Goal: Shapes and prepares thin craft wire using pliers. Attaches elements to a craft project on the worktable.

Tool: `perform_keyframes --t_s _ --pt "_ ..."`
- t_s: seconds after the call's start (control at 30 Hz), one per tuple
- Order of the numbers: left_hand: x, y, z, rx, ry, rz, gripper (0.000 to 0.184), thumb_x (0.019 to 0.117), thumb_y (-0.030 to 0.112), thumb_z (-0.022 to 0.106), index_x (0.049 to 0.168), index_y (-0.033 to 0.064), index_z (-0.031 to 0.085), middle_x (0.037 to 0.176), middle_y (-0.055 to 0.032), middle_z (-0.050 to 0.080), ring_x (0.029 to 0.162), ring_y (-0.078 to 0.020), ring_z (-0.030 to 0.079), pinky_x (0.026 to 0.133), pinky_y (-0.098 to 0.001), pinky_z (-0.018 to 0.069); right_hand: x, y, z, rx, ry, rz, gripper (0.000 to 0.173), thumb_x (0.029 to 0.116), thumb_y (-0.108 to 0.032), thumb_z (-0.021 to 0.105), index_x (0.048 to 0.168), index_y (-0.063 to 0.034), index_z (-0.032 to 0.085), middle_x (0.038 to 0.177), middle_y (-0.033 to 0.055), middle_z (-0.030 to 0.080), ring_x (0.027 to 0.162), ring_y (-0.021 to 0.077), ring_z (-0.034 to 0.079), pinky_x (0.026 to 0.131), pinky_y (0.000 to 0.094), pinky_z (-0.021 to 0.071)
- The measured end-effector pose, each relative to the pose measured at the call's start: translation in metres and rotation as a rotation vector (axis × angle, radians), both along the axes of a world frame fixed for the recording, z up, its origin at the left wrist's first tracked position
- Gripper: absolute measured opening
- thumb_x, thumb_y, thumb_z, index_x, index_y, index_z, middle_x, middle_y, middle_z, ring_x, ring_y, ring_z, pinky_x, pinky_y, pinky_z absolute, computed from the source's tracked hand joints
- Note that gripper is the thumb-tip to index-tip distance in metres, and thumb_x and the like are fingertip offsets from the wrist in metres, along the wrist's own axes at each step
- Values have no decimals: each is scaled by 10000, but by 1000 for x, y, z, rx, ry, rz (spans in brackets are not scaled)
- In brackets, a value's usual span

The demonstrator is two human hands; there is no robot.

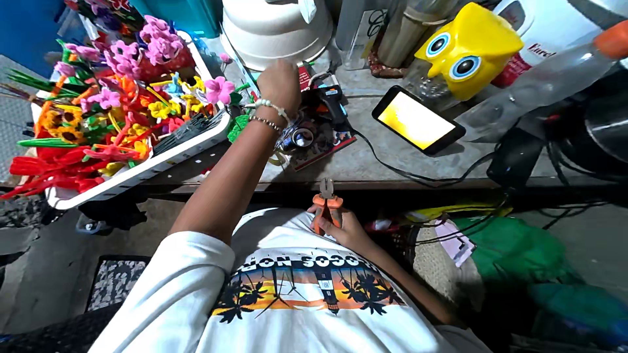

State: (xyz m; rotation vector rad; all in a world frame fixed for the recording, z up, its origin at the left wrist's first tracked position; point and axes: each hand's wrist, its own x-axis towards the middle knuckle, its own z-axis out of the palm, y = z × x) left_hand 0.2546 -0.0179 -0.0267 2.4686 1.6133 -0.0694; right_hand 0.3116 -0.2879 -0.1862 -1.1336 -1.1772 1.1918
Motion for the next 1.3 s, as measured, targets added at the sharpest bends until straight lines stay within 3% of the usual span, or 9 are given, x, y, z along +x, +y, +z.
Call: perform_keyframes --t_s 0.13,0.23,0.47,0.77,0.93,1.1,1.3 --pt "-37 -34 -22 -12 -169 -107 314 953 -15 600 1244 -121 549 1153 -337 622 1121 -522 613 906 -668 489 -6 -1 6 -23 -17 -17 309 989 -196 616 1183 43 630 1015 9 732 775 12 673 676 194 566" --pt "-59 -48 -40 -5 -184 -106 278 1000 28 545 1258 -75 555 1224 -314 595 1164 -500 600 926 -668 492 -10 -3 5 -14 -73 -49 323 989 -226 627 1175 37 656 1035 29 738 827 43 706 775 251 610" --pt "-74 -58 -55 65 -284 -149 211 1004 54 554 1175 -36 639 1120 -248 679 1115 -437 651 959 -629 494 -22 -7 9 -32 -126 -63 355 1015 -289 596 1193 12 654 1024 23 730 831 47 701 782 262 608" --pt "-86 -63 -59 85 -402 -170 195 1005 78 574 1148 -4 678 1019 -234 708 983 -449 691 842 -642 529 -28 -8 19 -120 -114 -60 347 1026 -268 570 1224 15 605 949 -12 708 755 17 662 677 202 562" --pt "-106 -76 -66 107 -583 -221 128 972 83 623 1051 19 702 919 -166 718 879 -363 712 780 -594 563 -34 -2 15 -105 -70 -52 325 1021 -211 575 1233 36 573 906 -9 707 756 52 687 705 237 594" --pt "-145 -111 -69 60 -714 -239 118 917 20 705 1032 33 685 917 -141 709 813 -301 705 724 -527 577 -39 0 15 -136 -59 -79 328 1016 -205 572 1232 42 572 878 -17 695 723 34 665 673 214 576" --pt "-164 -108 -93 71 -750 -201 108 934 30 698 1038 56 705 989 -96 712 833 -216 704 744 -428 602 -45 3 15 -155 -15 -105 320 1011 -216 578 1216 29 567 830 -29 693 663 33 652 617 203 559"
